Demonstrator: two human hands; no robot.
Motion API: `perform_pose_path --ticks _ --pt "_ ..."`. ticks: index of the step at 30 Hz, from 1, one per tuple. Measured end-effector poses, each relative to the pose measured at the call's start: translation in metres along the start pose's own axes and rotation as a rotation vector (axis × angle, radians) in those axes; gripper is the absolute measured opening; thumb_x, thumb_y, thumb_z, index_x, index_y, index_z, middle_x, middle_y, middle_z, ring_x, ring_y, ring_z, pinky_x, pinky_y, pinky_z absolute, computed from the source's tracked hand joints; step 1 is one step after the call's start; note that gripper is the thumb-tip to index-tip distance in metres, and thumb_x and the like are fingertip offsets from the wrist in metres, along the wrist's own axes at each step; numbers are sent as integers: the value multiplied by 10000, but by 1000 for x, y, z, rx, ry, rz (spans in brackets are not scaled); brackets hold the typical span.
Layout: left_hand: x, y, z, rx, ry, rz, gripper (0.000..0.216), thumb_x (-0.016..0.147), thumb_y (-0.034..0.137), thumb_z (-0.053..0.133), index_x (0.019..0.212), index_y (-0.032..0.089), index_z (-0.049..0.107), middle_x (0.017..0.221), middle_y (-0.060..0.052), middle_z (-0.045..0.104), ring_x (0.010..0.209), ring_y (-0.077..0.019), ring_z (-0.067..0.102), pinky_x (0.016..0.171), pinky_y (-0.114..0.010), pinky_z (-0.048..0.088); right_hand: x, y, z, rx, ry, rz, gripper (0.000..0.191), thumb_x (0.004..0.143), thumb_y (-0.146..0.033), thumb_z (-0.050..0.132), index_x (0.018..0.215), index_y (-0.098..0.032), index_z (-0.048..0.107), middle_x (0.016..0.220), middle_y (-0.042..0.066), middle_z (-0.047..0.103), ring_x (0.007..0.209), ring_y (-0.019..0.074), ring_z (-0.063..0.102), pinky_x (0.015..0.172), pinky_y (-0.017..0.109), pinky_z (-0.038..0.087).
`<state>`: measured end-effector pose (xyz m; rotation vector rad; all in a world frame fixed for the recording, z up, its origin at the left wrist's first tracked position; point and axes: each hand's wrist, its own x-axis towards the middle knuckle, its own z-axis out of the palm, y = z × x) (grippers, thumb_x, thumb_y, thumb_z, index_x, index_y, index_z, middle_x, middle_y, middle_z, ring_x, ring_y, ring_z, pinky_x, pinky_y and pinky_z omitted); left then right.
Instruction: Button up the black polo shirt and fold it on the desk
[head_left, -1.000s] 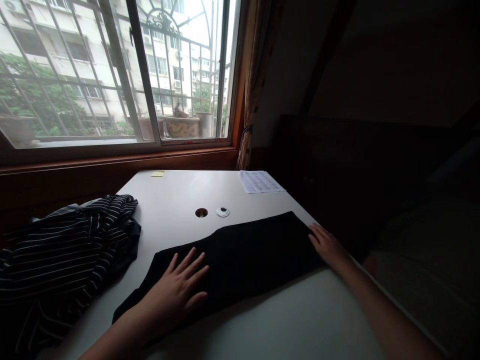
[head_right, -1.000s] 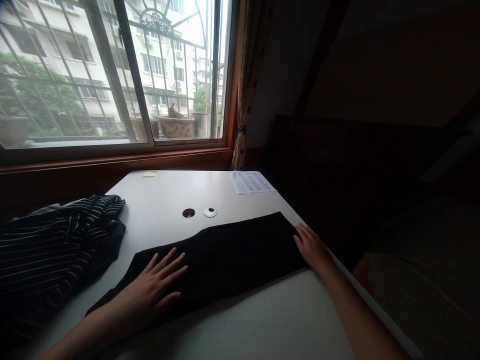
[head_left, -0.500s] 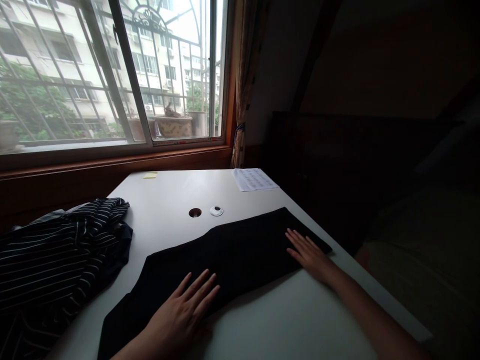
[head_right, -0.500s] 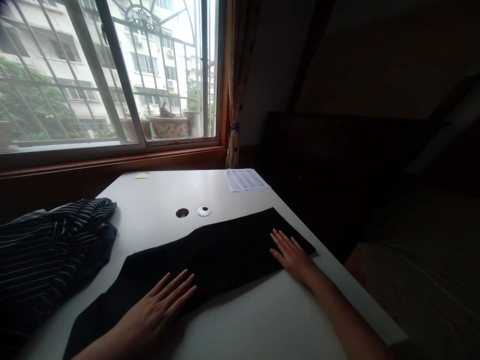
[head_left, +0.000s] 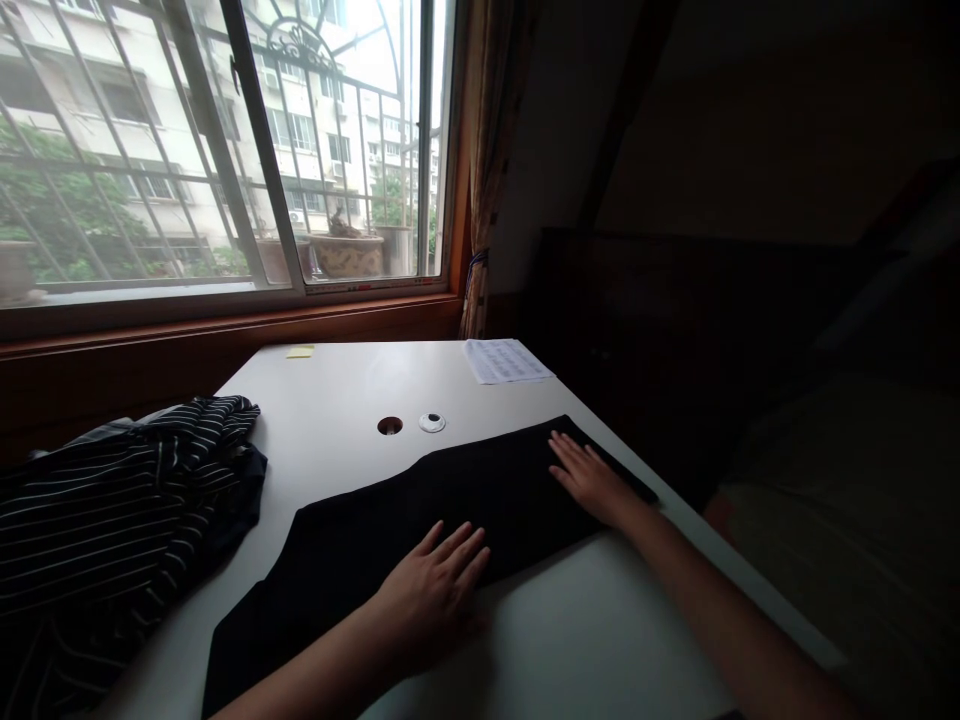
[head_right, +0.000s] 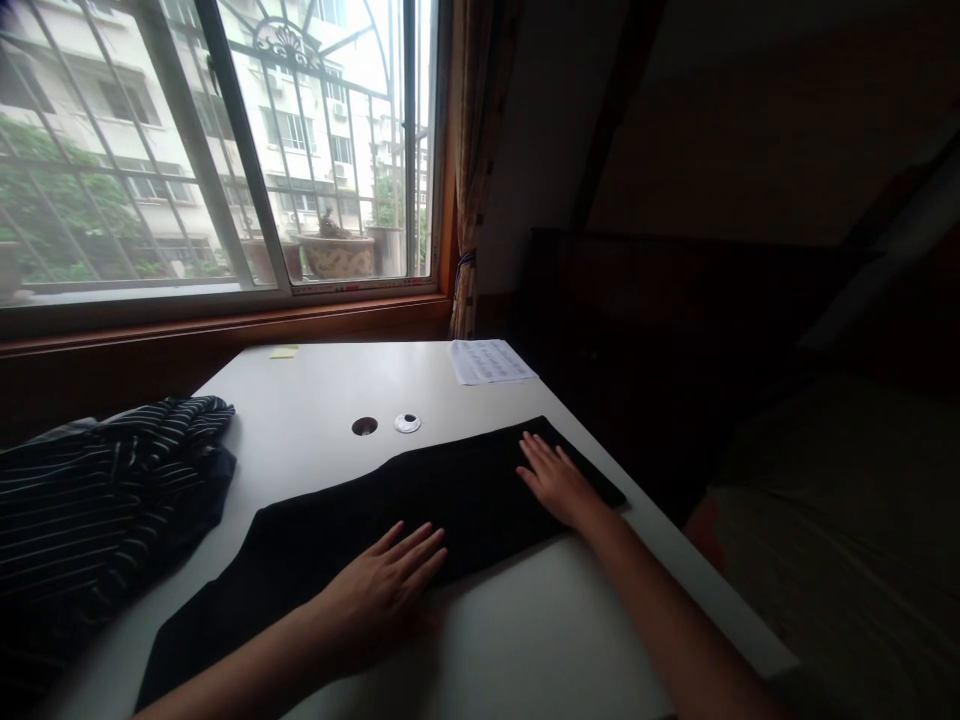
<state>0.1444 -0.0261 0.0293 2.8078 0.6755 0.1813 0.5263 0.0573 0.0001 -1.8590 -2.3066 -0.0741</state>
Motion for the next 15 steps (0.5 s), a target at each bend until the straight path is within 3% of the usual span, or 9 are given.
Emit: perform_pose_path --ticks 3,6,9,15 --pt "11 0 16 -14 0 13 704 1000 550 388 1568 178 204 1619 -121 165 1502 -301 149 1220 -519 156 26 -59 11 91 -17 -196 625 1021 -535 253 1566 -230 234 1630 64 212 1507 232 184 1206 506 196" --pt "11 2 26 19 48 9 692 1011 532 369 1576 192 159 1626 -105 124 1507 -297 127 1226 -503 146 43 -84 26 123 -78 -256 651 1009 -576 275 1563 -235 240 1628 63 227 1506 217 190 1213 487 184" --pt "7 4 28 47 69 10 691 1016 519 368 1581 204 123 1630 -96 98 1507 -295 130 1230 -481 151 57 -69 36 113 -102 -190 673 992 -611 286 1564 -259 236 1632 46 219 1507 207 184 1222 462 159" --pt "6 2 26 52 59 31 711 1018 537 343 1583 189 90 1626 -115 74 1503 -314 136 1224 -495 175 81 4 40 67 -86 13 726 974 -644 222 1572 -232 213 1636 72 200 1506 242 186 1215 496 161"
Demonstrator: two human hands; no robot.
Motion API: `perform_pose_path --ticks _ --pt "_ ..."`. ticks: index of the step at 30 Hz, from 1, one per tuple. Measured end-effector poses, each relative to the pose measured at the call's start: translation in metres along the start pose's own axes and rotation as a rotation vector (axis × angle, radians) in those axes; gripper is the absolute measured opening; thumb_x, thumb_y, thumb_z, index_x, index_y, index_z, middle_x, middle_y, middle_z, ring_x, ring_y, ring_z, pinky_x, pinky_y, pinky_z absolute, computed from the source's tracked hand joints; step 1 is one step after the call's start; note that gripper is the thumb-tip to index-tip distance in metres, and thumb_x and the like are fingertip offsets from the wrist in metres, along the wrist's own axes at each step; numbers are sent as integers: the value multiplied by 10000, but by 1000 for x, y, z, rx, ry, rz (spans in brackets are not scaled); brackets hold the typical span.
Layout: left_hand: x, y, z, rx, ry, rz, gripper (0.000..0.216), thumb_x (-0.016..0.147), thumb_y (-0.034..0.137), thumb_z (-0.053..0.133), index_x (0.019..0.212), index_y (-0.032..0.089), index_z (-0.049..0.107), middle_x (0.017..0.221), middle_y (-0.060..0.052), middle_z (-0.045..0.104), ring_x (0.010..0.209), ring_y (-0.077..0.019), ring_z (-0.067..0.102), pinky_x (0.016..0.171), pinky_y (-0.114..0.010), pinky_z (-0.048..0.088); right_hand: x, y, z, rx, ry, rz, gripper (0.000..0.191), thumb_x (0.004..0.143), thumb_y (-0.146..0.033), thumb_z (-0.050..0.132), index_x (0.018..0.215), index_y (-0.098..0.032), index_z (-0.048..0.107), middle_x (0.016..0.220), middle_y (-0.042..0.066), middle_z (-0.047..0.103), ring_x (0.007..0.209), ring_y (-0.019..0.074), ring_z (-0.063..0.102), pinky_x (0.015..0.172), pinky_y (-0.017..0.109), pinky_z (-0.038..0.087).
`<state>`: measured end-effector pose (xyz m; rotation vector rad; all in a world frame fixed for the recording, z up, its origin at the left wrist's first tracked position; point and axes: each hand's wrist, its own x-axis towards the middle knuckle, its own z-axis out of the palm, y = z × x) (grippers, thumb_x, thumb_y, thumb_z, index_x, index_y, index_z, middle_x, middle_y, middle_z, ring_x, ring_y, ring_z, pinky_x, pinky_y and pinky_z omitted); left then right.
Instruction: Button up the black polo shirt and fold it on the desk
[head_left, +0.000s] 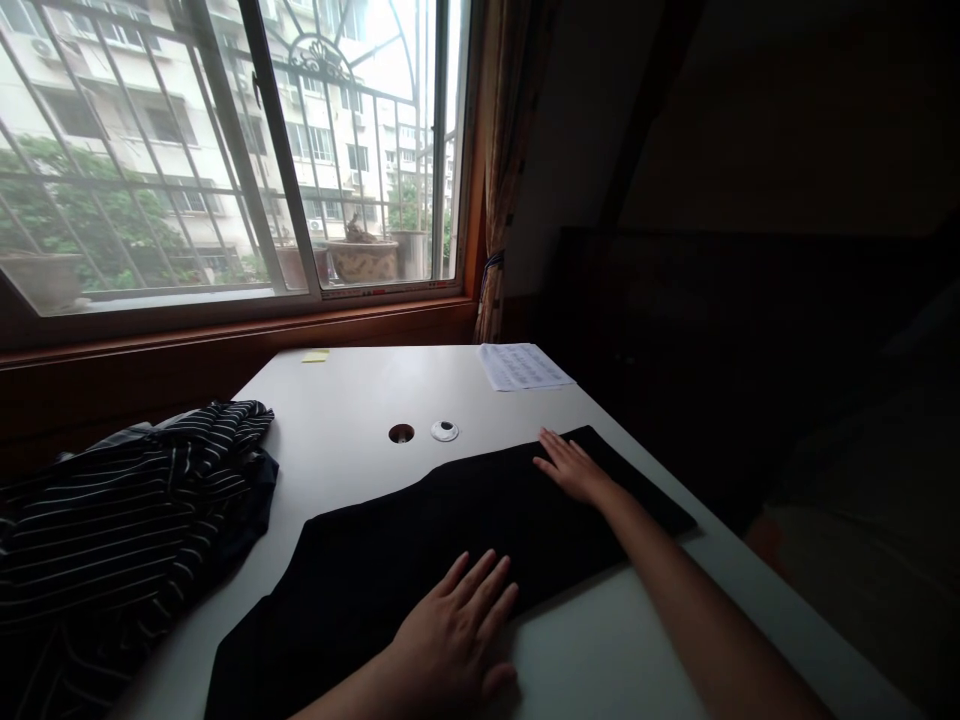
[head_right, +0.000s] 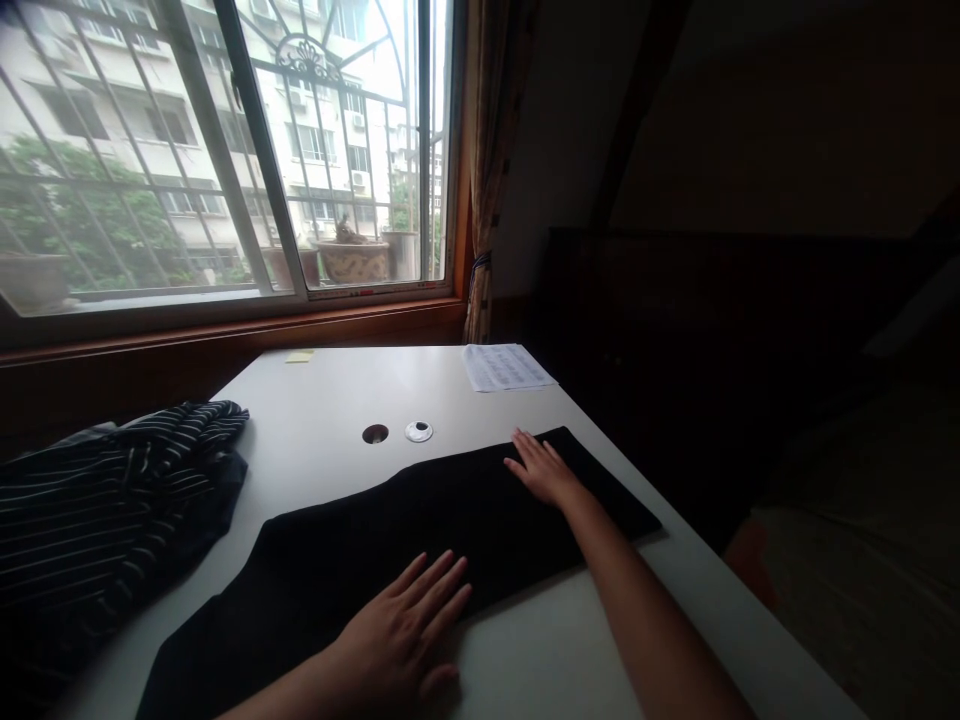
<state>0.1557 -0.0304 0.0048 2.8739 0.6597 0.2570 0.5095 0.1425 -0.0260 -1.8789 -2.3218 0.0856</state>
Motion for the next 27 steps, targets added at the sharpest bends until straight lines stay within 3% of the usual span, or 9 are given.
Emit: perform_pose_path --ticks 7,15,19,27 --pt "2 -7 8 55 35 45 743 1011 568 334 1584 172 76 1616 -129 119 1493 -312 188 1222 -482 193 21 53 9 -36 62 148 685 973 -587 229 1541 -213 312 1619 53 268 1496 249 226 1209 495 202" --pt "4 -16 17 133 94 84 750 1015 560 347 1583 176 42 1609 -109 162 1485 -281 223 1221 -410 209 28 100 9 -57 334 240 512 970 -350 275 1366 -184 554 1398 135 556 1301 302 488 1097 480 378" --pt "4 -18 16 120 76 92 663 1052 443 325 1579 194 9 1605 -88 156 1486 -257 217 1216 -402 228 29 114 7 -66 386 204 385 932 -317 386 1171 -202 665 1226 124 639 1134 301 572 1001 451 446" --pt "4 -22 18 80 59 105 655 1060 405 318 1575 204 -33 1601 -86 140 1486 -252 204 1206 -415 268 38 124 0 -106 416 147 278 934 -327 412 921 -208 662 1038 122 657 975 286 583 916 412 458"
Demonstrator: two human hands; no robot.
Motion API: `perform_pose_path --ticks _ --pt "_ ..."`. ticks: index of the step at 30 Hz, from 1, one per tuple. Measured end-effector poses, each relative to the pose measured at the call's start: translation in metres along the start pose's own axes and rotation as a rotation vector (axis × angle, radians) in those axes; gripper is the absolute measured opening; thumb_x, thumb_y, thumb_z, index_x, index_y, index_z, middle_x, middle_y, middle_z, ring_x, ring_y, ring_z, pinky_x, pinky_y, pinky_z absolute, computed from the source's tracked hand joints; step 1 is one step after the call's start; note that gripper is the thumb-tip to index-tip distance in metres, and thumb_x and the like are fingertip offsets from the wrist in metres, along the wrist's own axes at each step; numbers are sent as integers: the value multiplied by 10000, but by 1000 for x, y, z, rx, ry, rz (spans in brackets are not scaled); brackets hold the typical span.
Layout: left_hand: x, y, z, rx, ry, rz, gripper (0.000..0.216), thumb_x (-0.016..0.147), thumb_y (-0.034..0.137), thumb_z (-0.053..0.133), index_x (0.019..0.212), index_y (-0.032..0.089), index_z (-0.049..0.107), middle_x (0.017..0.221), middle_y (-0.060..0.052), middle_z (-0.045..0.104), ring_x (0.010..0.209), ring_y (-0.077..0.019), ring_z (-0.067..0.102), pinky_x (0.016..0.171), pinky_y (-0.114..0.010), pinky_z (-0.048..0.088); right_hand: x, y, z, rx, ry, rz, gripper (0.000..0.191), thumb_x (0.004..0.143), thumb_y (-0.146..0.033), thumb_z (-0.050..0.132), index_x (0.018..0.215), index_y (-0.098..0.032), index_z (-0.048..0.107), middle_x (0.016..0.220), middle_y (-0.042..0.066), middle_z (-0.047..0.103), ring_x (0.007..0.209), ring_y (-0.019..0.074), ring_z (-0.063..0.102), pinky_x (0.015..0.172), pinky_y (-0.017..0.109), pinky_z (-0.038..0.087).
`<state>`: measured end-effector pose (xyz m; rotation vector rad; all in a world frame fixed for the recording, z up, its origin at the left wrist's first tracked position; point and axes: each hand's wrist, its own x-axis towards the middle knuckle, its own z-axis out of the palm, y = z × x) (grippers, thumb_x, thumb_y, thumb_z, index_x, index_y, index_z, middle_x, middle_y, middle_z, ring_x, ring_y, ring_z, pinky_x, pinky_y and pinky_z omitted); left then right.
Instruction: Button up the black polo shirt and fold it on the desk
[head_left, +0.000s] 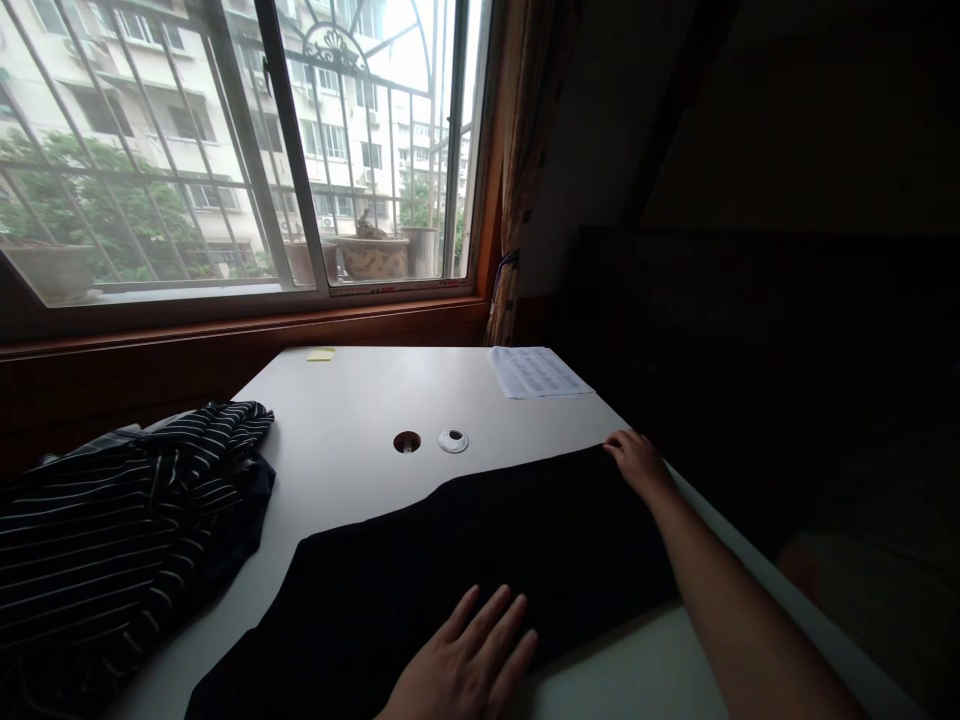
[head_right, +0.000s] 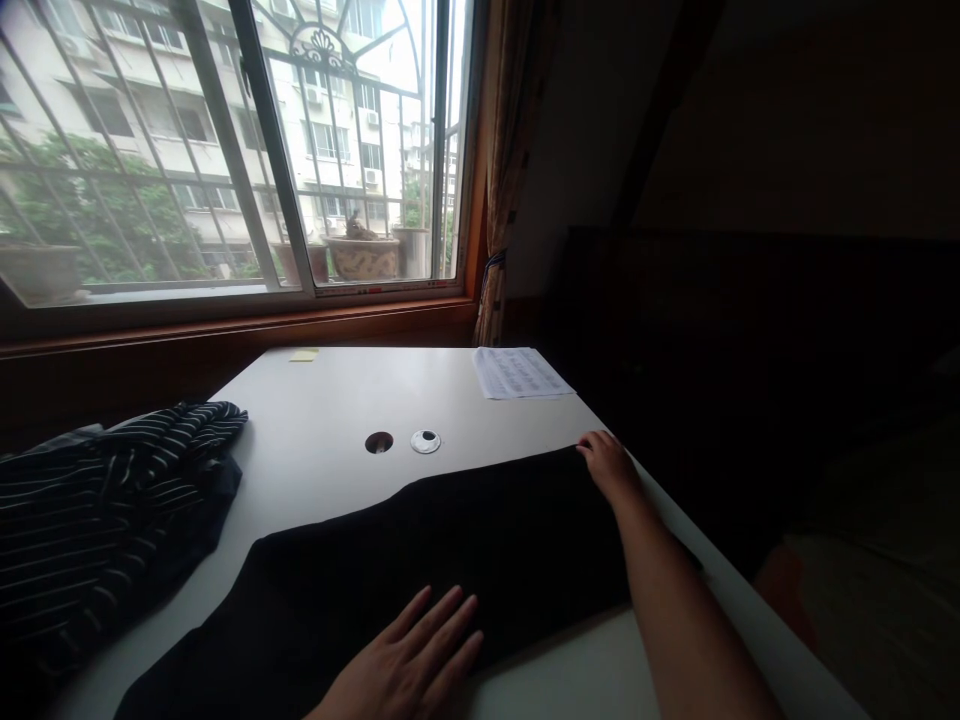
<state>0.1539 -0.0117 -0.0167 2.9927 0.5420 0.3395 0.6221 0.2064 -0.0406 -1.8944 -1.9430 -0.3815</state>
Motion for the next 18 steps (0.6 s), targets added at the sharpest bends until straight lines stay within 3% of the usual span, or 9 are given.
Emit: perform_pose_path --ticks 10,18 --pt "1 2 -1 177 87 18 608 1066 385 330 1576 147 101 1599 -104 232 1471 -240 273 1192 -372 250 7 6 -3 -85 -7 -34 159 924 -268 479 884 -203 618 986 95 659 883 249 558 768 360 419" --pt "1 3 -2 220 113 8 586 1068 394 302 1575 156 131 1586 -95 283 1459 -231 305 1161 -376 289 4 -11 -14 -171 23 -52 155 940 -275 492 883 -219 624 955 83 655 921 264 531 719 358 380"
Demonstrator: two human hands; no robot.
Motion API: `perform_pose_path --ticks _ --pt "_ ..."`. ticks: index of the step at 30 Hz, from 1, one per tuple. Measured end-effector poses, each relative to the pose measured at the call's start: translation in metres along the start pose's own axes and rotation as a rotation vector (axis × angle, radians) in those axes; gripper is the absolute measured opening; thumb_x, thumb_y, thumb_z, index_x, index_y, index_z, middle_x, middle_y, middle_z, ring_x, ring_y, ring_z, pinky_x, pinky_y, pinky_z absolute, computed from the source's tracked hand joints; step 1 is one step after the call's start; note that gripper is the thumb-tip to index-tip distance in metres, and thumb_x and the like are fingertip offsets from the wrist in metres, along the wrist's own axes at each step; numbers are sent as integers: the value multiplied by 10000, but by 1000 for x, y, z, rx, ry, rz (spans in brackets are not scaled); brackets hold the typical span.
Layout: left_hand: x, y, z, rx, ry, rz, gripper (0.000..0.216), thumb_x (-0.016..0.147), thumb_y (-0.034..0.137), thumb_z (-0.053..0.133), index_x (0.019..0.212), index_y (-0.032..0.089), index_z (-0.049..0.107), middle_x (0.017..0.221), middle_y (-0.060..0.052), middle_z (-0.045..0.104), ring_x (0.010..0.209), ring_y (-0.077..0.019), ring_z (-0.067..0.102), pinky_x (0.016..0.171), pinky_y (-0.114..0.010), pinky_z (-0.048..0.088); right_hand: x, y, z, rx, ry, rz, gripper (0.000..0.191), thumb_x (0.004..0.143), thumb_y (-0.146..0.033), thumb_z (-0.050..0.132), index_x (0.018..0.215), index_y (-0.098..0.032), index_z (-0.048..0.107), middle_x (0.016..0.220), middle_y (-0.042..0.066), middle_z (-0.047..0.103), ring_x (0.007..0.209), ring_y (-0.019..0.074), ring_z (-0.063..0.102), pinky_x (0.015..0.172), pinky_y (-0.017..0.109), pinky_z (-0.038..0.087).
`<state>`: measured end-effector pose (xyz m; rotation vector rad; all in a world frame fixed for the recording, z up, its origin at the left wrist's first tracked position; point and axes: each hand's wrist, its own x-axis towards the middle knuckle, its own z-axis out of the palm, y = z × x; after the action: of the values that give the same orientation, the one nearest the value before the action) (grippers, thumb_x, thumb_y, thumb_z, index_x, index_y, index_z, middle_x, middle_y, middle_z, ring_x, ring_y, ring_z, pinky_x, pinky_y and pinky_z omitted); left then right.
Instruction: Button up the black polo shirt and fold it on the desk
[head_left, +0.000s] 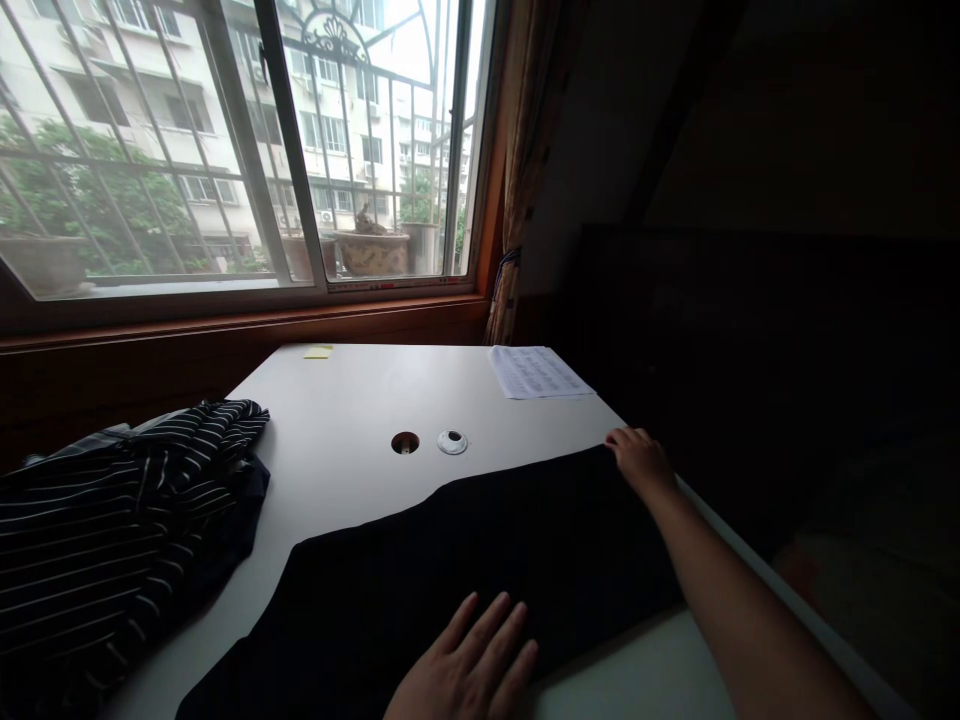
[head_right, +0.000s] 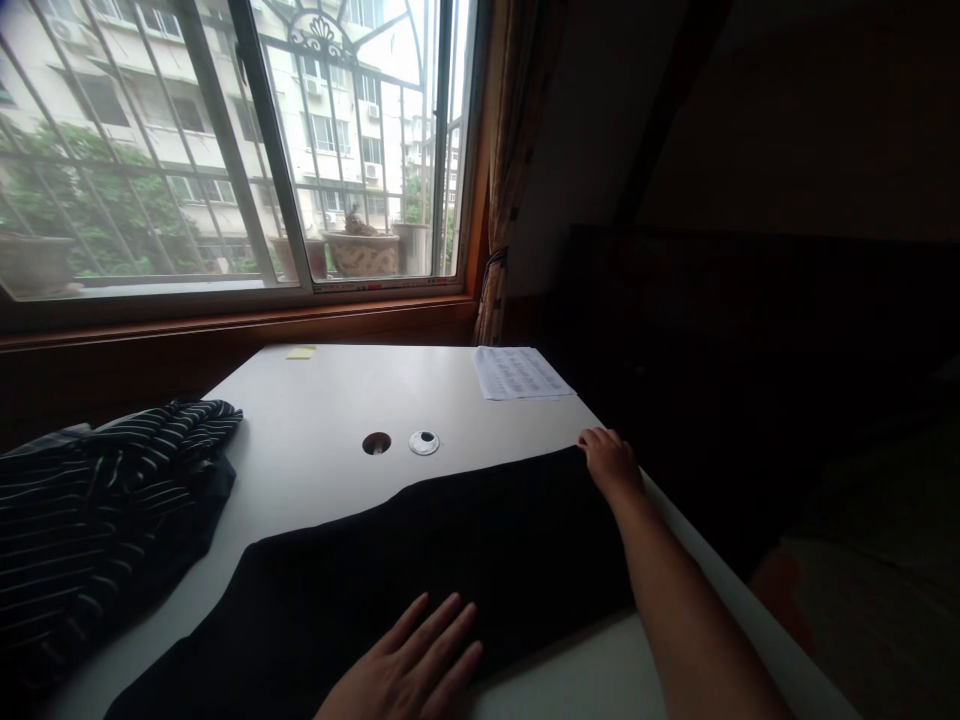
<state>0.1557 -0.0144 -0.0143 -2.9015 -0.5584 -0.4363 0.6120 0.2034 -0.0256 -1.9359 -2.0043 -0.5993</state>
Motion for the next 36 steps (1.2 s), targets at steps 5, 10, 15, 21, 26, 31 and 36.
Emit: perform_pose_path --ticks 5,10,15,21,26,31,36 --pt "0 1 3 56 5 13 572 1071 387 294 1569 138 164 1582 -104 295 1451 -244 322 1154 -380 289 -1 -14 -14 -6 69 21 177 930 -231 479 1004 -204 638 1060 120 626 993 298 518 782 396 403" --pt "-1 0 6 68 23 19 570 1070 379 299 1567 133 168 1589 -104 272 1450 -247 324 1160 -375 290 -6 -47 -28 68 101 -20 237 967 -251 416 963 -176 641 1003 140 611 978 297 532 864 415 430" --pt "-3 -2 12 3 7 14 632 1052 462 310 1575 158 123 1598 -97 238 1462 -244 300 1181 -366 279 -32 -98 -40 211 22 -182 236 988 -314 428 904 -225 630 949 75 645 942 234 585 887 338 466" --pt "2 -4 -24 -196 -71 -66 748 984 633 338 1579 236 115 1598 -70 241 1464 -276 288 1197 -435 276 -56 -100 -41 278 -36 -157 223 967 -335 452 1036 -232 638 1071 85 644 1020 257 600 917 385 495" --pt "-7 -44 -57 -163 -157 -308 649 1014 586 309 1568 293 145 1614 -36 183 1481 -300 230 1188 -549 265 -56 -78 -31 287 -115 -104 363 971 -400 418 1243 -246 602 1287 93 587 1182 271 576 1013 422 480" --pt "-44 -90 -33 -33 -173 -461 610 1016 575 315 1546 280 246 1597 -47 246 1473 -310 248 1180 -560 276 -55 -61 -25 261 -236 -78 507 983 -485 356 1411 -254 498 1517 67 440 1372 255 448 1148 426 360" --pt "-61 -91 -19 37 -119 -472 597 1020 559 335 1550 314 215 1610 -16 227 1476 -271 261 1214 -496 219 -50 -42 -18 201 -349 -3 608 988 -533 280 1518 -244 354 1604 55 310 1478 251 277 1194 500 245"
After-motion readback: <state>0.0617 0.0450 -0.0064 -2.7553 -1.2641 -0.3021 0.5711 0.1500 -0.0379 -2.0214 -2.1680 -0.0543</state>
